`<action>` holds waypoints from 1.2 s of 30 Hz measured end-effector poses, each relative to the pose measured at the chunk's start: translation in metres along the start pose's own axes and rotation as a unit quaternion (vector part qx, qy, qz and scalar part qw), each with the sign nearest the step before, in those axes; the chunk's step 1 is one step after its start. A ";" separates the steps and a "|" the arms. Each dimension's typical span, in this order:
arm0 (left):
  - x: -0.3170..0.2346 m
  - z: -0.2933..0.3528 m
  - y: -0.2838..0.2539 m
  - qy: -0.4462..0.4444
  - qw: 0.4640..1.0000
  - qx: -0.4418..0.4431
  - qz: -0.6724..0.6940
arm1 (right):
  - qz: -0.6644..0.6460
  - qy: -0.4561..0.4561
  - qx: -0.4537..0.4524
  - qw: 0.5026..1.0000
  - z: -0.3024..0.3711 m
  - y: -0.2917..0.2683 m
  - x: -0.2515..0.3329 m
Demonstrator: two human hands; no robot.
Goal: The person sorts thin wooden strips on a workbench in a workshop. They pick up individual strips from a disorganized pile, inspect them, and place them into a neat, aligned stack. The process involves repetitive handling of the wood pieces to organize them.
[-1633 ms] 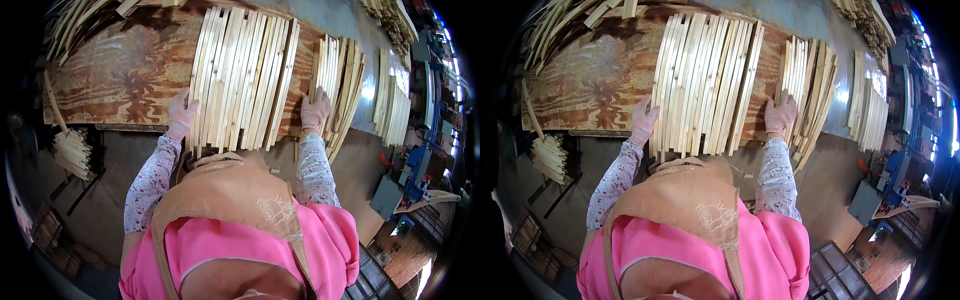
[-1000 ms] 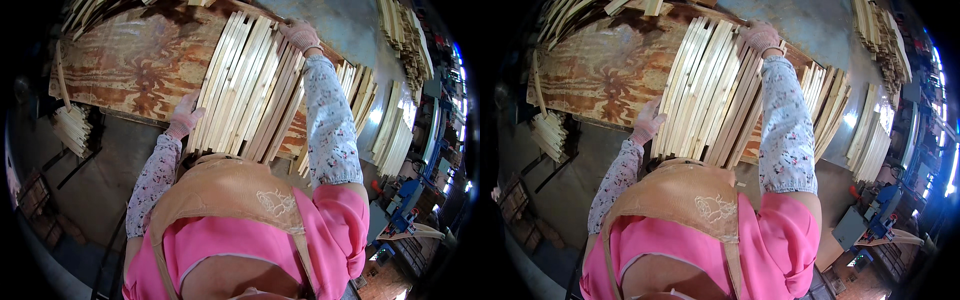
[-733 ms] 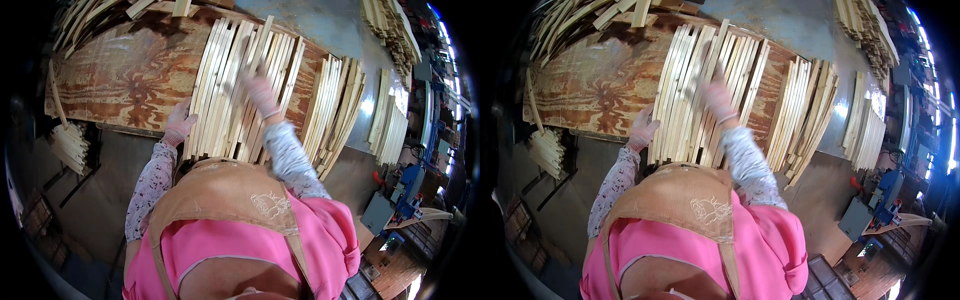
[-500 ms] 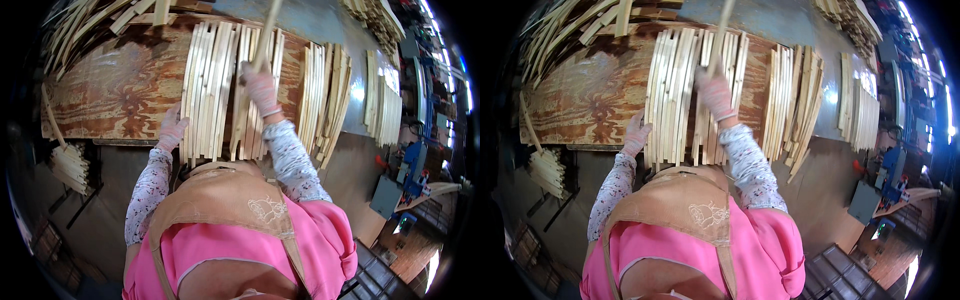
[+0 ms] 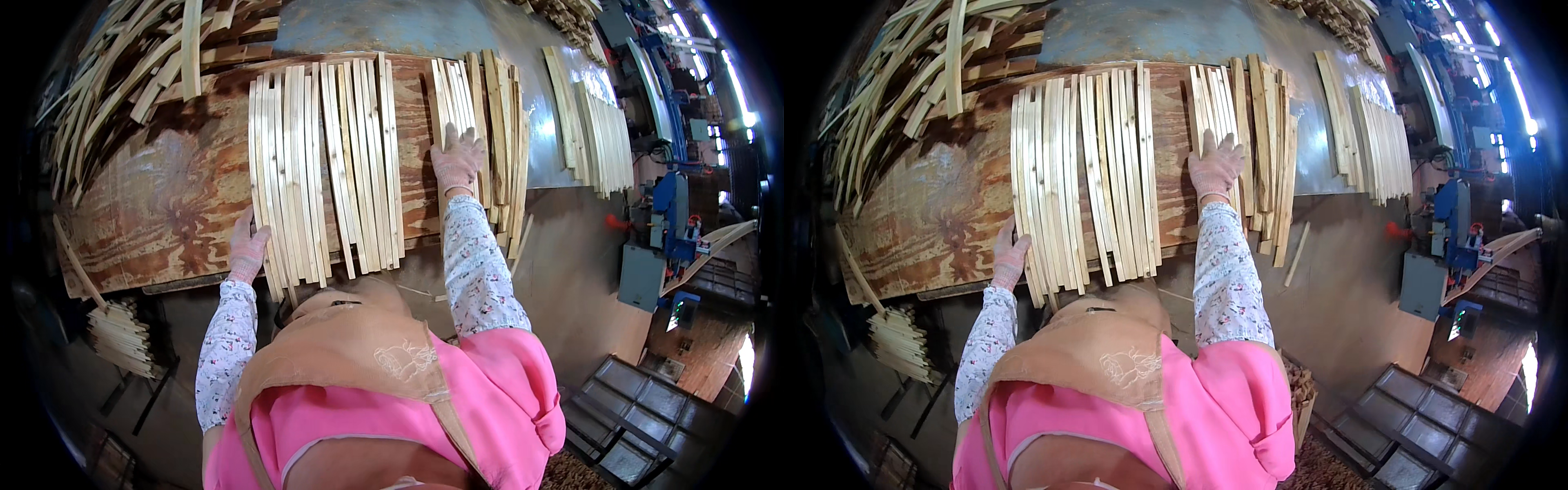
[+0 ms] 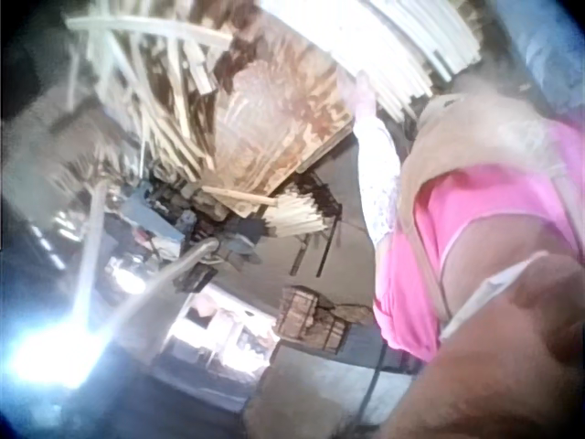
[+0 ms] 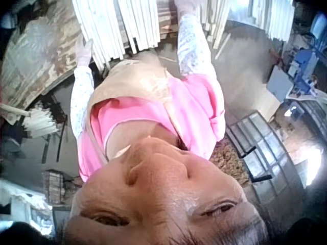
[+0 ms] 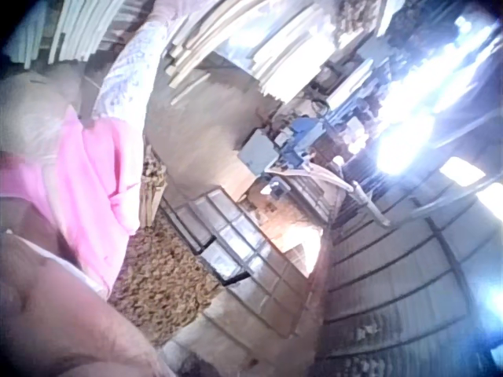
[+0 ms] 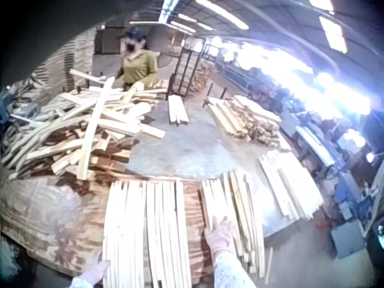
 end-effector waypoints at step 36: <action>-0.048 -0.019 0.056 -0.045 0.992 -0.009 -0.120 | -0.047 0.087 0.160 0.982 -0.017 -0.004 -0.007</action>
Point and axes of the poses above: each hand's wrist, its own z-axis away from the middle knuckle, its own y-axis out of the palm, x = y × z, the point moved 4 cm from there along -z, towards the middle knuckle, and after that the axes turned 6 degrees about -x, right-handed, at the moved point
